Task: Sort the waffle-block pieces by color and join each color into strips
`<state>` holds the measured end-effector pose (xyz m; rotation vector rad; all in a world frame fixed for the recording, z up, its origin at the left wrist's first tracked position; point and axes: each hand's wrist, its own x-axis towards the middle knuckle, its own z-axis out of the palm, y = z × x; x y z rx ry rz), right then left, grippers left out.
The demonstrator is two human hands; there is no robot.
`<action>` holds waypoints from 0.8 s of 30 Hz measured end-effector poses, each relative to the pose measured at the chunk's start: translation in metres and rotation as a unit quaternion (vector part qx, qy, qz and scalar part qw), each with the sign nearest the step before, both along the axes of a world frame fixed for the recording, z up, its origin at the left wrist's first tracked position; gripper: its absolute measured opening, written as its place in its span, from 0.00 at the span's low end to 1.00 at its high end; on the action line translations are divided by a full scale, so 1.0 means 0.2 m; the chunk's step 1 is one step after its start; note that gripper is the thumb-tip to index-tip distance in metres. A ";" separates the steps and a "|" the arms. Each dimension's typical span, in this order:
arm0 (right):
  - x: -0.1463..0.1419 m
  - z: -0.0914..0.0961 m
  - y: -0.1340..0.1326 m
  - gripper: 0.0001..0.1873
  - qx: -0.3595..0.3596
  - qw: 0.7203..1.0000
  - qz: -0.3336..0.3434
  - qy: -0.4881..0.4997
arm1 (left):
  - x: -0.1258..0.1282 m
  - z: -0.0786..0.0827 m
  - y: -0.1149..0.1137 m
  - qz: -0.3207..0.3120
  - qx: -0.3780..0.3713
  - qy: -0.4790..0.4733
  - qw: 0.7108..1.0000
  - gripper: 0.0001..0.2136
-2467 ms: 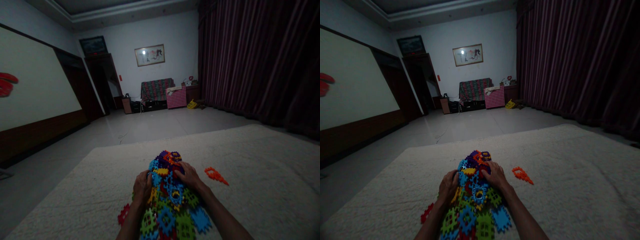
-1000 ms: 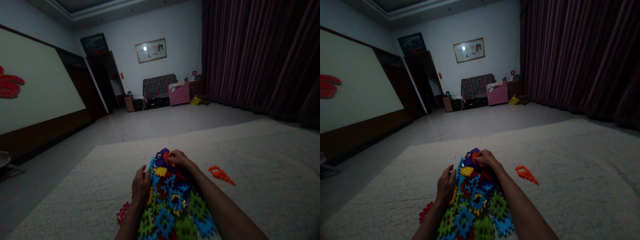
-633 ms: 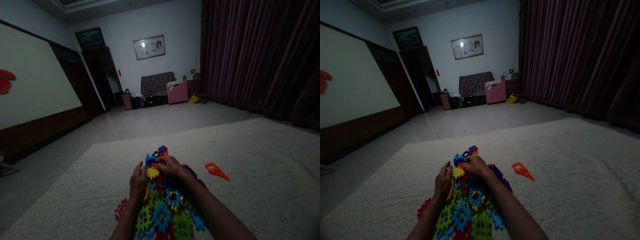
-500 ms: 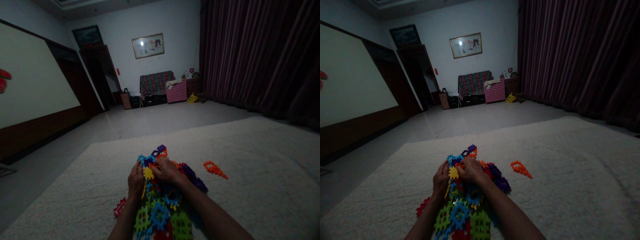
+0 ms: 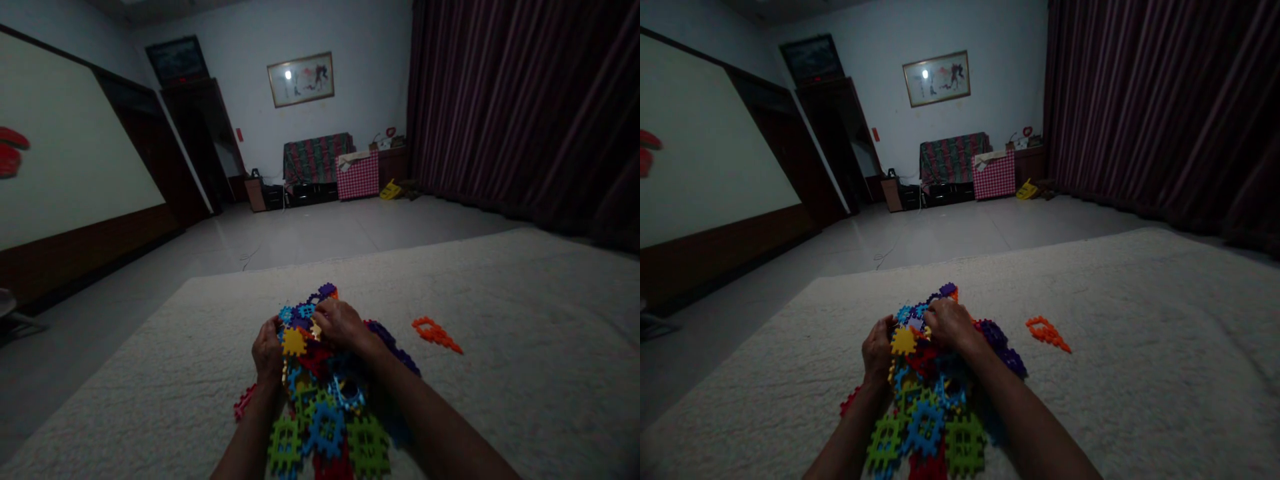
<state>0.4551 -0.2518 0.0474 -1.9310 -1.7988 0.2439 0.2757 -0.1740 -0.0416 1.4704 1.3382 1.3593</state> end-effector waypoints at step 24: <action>0.21 -0.13 0.35 0.30 -0.148 0.983 -0.107 -0.005 | 0.02 0.03 -0.03 0.006 0.000 0.021 1.000 0.23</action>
